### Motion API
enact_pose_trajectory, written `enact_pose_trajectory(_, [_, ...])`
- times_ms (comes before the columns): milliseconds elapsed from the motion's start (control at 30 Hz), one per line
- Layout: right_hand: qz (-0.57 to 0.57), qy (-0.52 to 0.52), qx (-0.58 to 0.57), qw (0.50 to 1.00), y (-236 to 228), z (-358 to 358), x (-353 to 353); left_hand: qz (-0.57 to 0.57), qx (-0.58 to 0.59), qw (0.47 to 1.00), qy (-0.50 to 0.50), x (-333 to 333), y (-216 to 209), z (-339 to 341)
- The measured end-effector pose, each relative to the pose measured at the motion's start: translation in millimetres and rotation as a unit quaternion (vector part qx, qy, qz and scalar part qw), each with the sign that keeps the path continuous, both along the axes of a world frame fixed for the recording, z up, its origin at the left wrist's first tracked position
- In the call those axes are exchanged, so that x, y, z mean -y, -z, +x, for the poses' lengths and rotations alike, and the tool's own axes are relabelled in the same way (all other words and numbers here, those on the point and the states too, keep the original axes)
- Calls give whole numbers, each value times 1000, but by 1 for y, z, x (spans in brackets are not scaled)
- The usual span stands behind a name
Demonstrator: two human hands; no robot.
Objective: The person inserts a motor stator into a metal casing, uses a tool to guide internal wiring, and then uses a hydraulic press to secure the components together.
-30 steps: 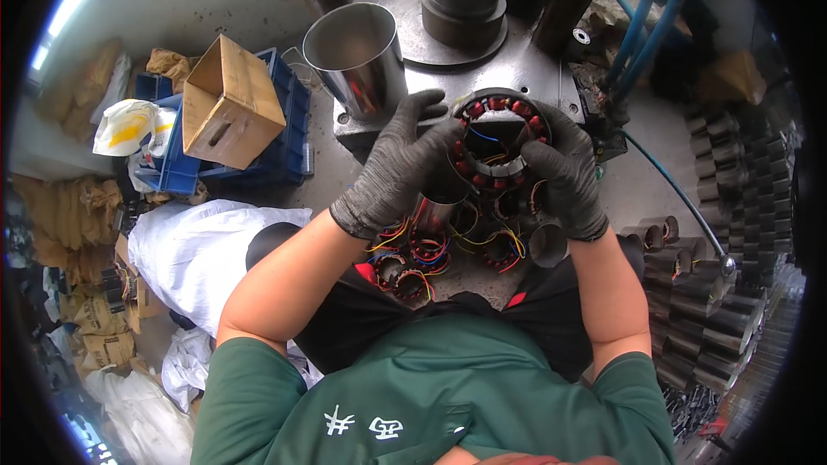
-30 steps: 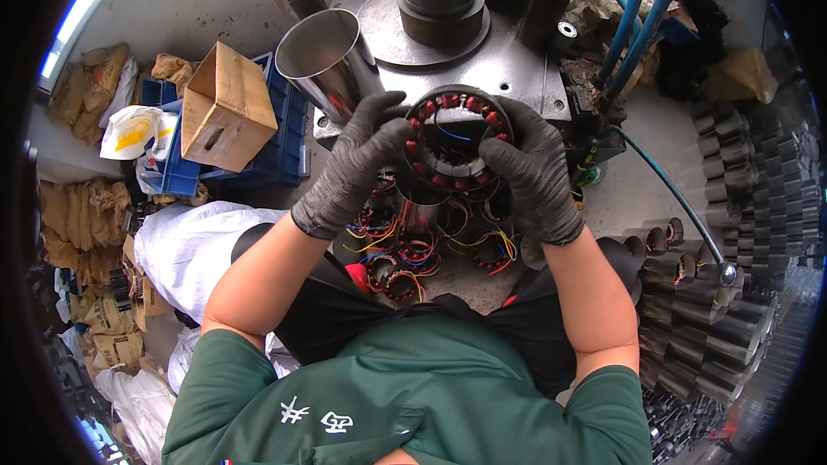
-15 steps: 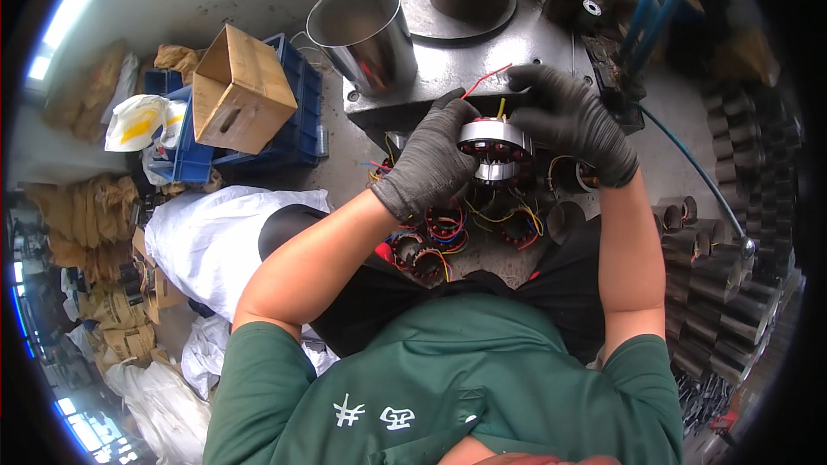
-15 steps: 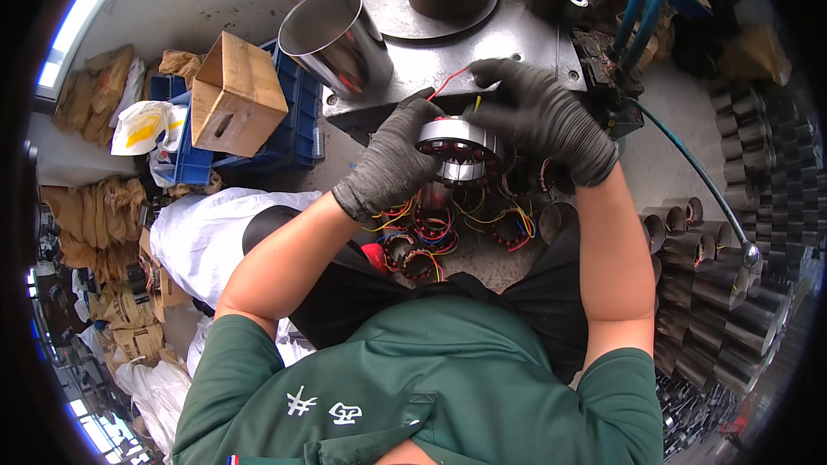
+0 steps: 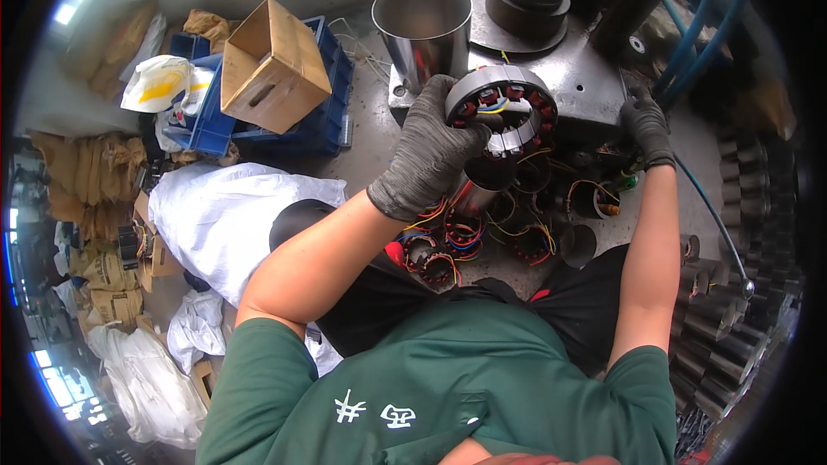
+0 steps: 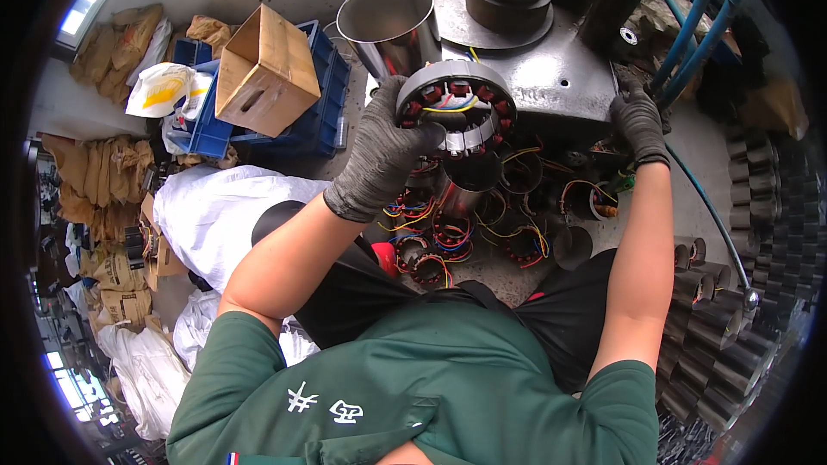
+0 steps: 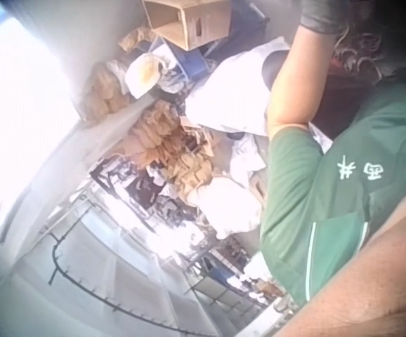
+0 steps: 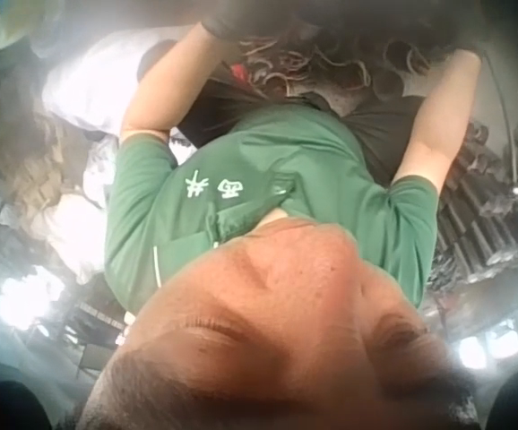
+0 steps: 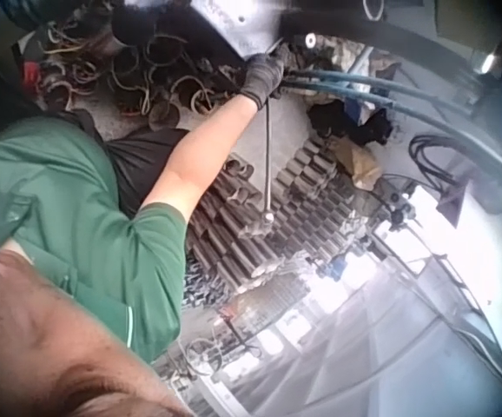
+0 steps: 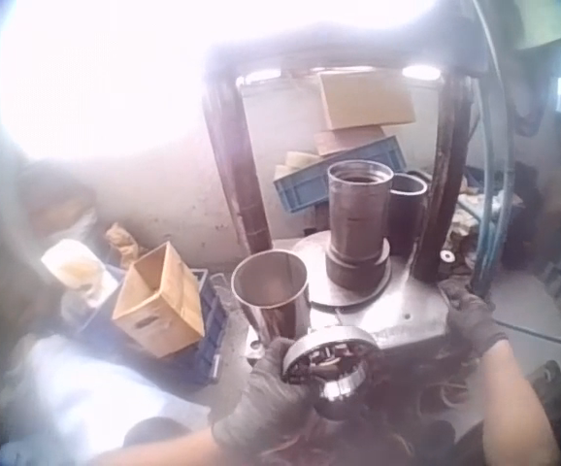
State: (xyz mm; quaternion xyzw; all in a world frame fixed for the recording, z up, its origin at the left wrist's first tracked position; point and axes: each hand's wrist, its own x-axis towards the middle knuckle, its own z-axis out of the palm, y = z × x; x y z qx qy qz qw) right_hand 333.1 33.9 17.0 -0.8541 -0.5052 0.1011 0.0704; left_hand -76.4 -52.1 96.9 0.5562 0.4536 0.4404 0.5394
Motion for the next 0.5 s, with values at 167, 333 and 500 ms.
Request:
enact_pose_trajectory(167, [66,-50,32,996,5,13,13,-180,224,956,54,7,-10,-5])
enact_pose_trajectory(333, [266,-162,-338,888,-1,-1,29,-290,408,862,81,5,23,-15])
enact_pose_trajectory(500, [260,-180,-485,815,-49,-75,84,-278,410,866,69,1,31,-7])
